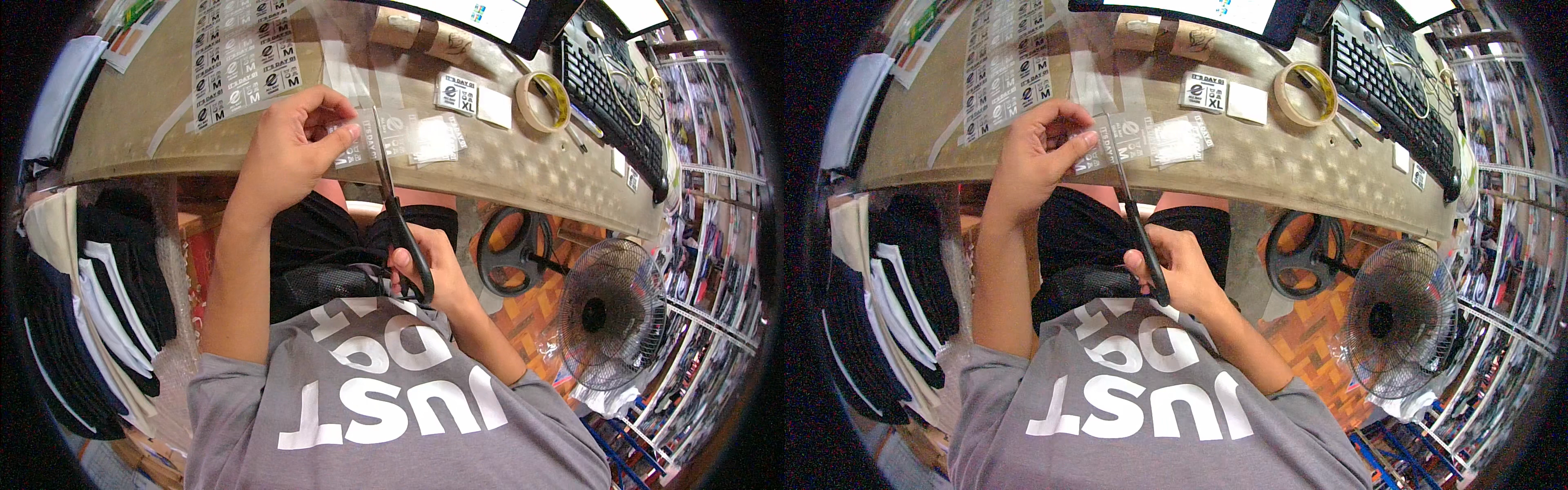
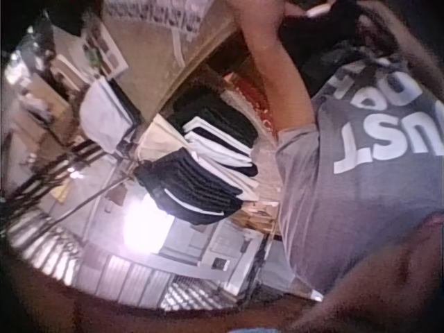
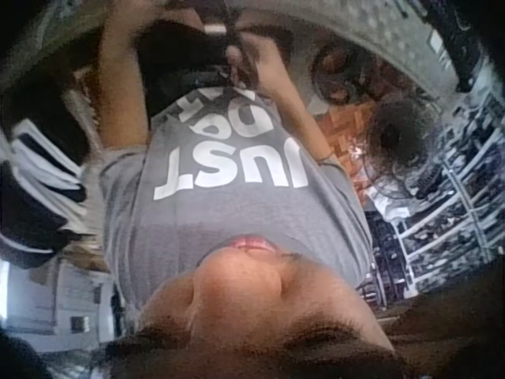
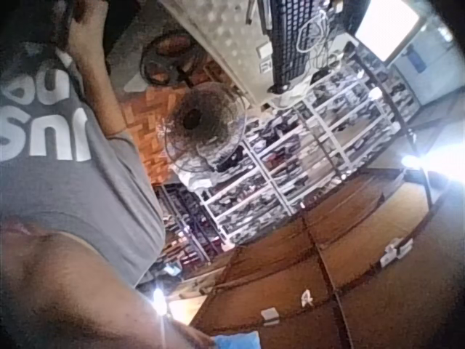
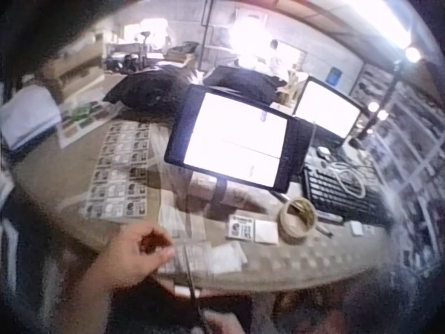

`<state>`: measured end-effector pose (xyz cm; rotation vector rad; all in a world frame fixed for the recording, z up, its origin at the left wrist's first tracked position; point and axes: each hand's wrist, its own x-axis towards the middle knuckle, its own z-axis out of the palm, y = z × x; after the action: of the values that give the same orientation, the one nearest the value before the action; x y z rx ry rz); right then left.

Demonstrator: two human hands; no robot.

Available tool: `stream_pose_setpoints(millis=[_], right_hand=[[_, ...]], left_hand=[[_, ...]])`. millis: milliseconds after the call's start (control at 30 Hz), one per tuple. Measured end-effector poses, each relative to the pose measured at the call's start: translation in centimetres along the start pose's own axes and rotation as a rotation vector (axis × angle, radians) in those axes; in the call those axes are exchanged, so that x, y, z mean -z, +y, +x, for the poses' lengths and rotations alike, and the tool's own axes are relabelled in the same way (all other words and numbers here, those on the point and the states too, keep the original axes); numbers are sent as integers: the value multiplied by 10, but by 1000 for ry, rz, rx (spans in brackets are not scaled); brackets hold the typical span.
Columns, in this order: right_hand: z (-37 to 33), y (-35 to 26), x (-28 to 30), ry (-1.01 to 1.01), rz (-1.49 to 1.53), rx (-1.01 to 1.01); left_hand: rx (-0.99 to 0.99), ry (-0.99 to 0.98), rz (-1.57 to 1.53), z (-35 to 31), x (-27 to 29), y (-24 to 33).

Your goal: The person uses scissors to cut a sheet of printed stickers into individual pieces. They hold the sticker sheet with one hand and carefully cut along the lines with the other, separating the stickers and placing them on the table.

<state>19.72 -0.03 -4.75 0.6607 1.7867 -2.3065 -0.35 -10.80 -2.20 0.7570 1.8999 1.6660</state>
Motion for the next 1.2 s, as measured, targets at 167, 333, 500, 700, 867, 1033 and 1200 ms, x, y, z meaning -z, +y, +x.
stream_pose_setpoints(millis=[167,333,500,700,867,1033,1200], right_hand=[[2,-4,-2,2,1,-14],[3,-6,-4,-2,-9,-4],[2,-6,-4,2,7,-16],[-2,-7,-7,37,-16,-25],[-4,-6,-9,74,-90,-30],[-13,0,0,138,-45,-14],[-30,3,23,209,10,23]], left_hand=[[7,-18,16,0,2,0],[0,-23,14,0,1,-2],[-2,-19,22,-1,1,0],[-22,-14,48,-1,1,-1],[31,2,11,-1,0,3],[155,15,-5,0,0,9],[138,7,-58,1,2,10]])
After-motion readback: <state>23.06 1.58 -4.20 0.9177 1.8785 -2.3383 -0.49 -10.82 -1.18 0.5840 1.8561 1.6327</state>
